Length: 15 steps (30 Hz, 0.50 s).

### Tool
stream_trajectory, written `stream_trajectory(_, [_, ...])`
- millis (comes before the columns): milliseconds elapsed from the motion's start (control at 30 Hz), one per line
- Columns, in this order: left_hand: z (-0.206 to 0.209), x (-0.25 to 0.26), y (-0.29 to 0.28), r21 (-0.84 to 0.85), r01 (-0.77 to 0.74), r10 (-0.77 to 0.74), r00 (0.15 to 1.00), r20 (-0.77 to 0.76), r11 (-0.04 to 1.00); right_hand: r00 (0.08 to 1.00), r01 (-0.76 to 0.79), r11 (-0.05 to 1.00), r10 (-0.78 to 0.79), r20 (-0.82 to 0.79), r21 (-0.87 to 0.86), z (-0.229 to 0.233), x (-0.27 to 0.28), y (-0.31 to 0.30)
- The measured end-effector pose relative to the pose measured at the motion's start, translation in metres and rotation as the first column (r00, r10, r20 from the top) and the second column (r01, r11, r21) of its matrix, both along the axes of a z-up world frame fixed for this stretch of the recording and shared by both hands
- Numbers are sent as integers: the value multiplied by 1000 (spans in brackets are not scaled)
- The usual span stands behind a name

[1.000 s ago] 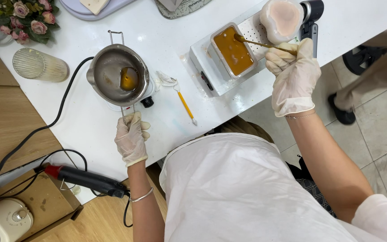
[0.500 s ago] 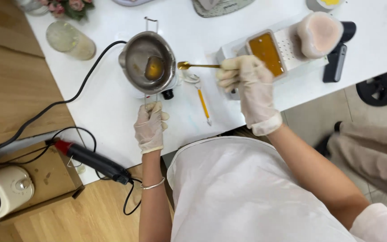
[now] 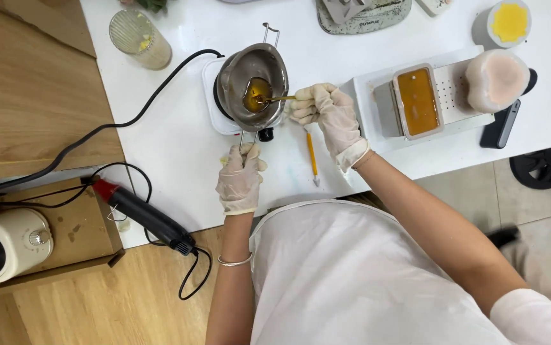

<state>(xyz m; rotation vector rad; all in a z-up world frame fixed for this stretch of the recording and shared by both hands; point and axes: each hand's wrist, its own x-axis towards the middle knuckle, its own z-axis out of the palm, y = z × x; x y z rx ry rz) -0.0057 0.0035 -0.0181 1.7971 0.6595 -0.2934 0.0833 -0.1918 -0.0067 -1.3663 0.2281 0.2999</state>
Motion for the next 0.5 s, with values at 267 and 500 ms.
stream_trajectory(267, [-4, 0, -2, 36, 2, -1, 1000, -10, 999, 987, 64, 988, -42, -152, 139, -4, 2, -2])
stream_trajectory(500, [-17, -2, -1, -120, -73, 74, 997, 6, 990, 986, 86, 968, -49, -159, 234, 14, -7, -10])
